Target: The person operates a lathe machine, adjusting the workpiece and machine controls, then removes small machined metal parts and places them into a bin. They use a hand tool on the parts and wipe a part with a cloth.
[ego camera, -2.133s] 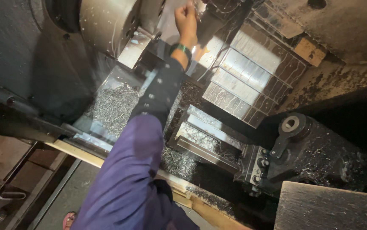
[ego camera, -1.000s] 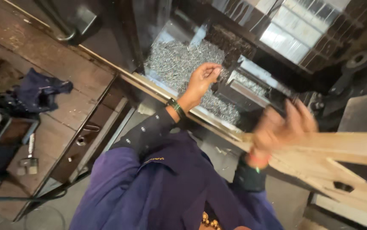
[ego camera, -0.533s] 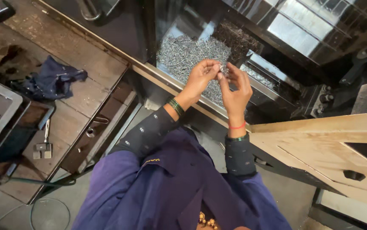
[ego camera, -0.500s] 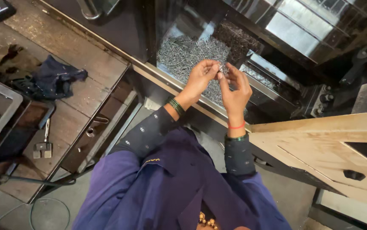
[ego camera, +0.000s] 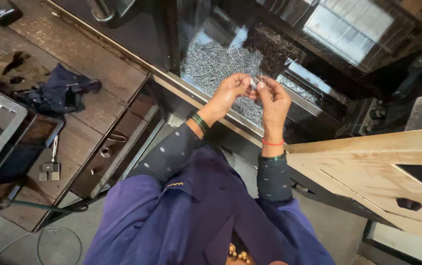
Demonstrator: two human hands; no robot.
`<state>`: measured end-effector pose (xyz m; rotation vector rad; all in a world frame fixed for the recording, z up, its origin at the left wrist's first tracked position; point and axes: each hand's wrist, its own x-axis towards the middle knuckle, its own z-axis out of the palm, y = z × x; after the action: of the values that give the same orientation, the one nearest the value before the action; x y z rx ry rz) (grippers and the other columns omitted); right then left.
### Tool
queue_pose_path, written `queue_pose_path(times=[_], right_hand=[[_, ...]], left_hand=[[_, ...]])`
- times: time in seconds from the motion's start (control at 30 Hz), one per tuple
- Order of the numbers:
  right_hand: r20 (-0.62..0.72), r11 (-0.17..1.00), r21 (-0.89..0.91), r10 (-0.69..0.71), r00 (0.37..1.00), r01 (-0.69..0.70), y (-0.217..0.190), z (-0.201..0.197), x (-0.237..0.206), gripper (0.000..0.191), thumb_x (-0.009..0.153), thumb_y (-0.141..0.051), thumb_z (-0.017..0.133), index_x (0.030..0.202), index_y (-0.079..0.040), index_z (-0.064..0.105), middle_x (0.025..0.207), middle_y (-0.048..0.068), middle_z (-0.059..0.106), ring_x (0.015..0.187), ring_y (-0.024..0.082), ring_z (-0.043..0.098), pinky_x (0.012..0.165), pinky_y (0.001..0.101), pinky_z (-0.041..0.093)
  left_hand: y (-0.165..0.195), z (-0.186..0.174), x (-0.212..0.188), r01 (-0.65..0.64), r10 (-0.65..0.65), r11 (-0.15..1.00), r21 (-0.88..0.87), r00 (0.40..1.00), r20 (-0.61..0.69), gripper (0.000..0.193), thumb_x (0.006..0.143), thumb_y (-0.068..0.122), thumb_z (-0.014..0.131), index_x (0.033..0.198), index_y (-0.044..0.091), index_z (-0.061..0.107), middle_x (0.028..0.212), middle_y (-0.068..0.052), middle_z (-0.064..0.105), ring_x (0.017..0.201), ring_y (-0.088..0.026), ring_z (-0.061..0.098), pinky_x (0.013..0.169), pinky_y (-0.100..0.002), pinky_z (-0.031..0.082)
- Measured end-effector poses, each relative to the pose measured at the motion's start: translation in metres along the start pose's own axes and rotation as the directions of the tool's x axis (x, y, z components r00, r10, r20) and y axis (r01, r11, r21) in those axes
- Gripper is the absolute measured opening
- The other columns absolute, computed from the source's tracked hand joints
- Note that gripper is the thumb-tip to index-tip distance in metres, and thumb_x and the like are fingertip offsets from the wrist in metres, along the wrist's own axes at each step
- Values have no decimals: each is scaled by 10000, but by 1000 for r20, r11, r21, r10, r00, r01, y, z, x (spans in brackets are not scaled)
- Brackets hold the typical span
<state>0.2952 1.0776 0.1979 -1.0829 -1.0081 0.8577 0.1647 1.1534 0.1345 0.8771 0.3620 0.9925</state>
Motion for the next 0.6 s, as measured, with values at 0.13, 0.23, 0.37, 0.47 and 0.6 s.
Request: queue_pose_path(times=[0.13,0.23,0.37,0.47,0.6], right_hand=[[-47,998,-58,-31,998,28,8,-1,6,242,1013,-69,683,1202,82,667,1012,103,728,803,121,707,710,279,618],[-25,997,-65,-53,998,52,13,-4,11,248,1022,-75,688,1212,82,664,983,115,726,767,132,696,691,278,605],[17,996,73,44,999,-45,19,-13,17,247,1020,-93,678,1195,80,670,979,109,727,750,142,701,677,284,605],[24,992,99,70,997,-72,22,-16,21,247,1027,-100,671,1199,78,672,960,103,728,733,143,698,672,282,599],[-19,992,-125,-19,1000,16,24,-14,20,284,1037,-107,685,1251,81,673,989,89,731,808,117,683,717,260,580]], left_hand=[[4,-1,0,-6,6,999,52,1000,-4,229,1042,209,603,1123,-4,619,983,-74,708,907,-155,695,838,-322,588],[5,-2,3,-33,37,989,143,999,-26,249,1046,217,611,1141,-11,637,972,-83,721,897,-155,690,812,-313,573],[2,-4,9,9,-8,998,68,1000,-12,274,1053,245,605,1119,-19,633,961,-93,726,881,-167,708,806,-322,589],[-4,-7,14,21,-20,997,71,1000,-11,300,1074,258,604,1147,-30,640,976,-86,699,884,-154,686,818,-315,585],[-18,-12,19,94,-86,991,100,993,-83,291,1044,288,579,1162,23,602,951,-81,705,843,-154,706,771,-302,596]])
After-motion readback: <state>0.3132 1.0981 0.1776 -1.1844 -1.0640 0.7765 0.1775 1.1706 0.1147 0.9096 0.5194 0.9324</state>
